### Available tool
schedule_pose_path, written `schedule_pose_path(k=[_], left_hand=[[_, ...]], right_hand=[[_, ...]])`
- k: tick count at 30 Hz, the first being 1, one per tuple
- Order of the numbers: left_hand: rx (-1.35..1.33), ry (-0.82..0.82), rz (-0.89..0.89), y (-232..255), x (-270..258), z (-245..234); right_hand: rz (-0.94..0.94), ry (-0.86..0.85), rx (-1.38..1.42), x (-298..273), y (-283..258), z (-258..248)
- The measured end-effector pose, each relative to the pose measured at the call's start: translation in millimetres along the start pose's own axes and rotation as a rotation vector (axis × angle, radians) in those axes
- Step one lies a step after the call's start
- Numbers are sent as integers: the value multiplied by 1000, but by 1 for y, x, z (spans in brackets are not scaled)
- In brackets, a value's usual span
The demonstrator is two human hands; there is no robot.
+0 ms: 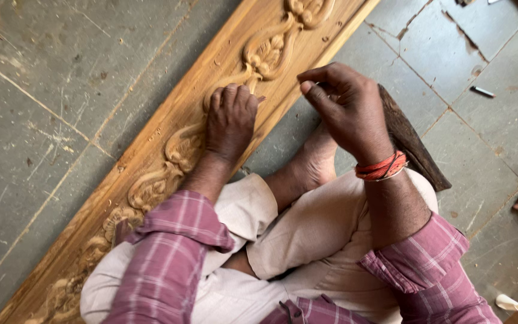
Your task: The person sits on the floor and carves intricate floral patterns into a long wooden plank using a chisel and a wooden mallet. They repeatedly strike the chisel to shape the wood and occasionally wipe away shavings with their hand.
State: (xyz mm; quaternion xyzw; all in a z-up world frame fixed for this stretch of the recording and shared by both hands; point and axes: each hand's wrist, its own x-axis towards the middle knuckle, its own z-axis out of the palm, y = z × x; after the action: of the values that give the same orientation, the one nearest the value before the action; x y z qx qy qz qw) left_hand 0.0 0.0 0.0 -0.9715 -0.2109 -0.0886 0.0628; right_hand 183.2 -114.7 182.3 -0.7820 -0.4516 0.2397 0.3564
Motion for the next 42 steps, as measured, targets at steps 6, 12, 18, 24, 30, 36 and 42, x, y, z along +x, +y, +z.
schedule_pose_path(k=[6, 12, 18, 24, 30, 36, 42], left_hand=[[-258, -124, -261, -17, -35, -37], [-498, 118, -657, -8, 14, -21], [-418, 52, -627, -19, -29, -41], [-394, 106, -573, -15, 4, -25], [-491, -74, -513, -39, -34, -44], [-539, -16, -672, -25, -14, -55], [-1465, 39, -1214, -9, 22, -77]], right_hand=[[157, 71, 198, 4, 1, -5], [-58, -21, 35, -2, 12, 0], [181, 52, 198, 2, 3, -5], [-35, -32, 33, -1, 6, 2], [111, 0, 78, -1, 6, -6], [17, -59, 36, 9, 12, 7], [165, -151, 82, 5, 22, 42]])
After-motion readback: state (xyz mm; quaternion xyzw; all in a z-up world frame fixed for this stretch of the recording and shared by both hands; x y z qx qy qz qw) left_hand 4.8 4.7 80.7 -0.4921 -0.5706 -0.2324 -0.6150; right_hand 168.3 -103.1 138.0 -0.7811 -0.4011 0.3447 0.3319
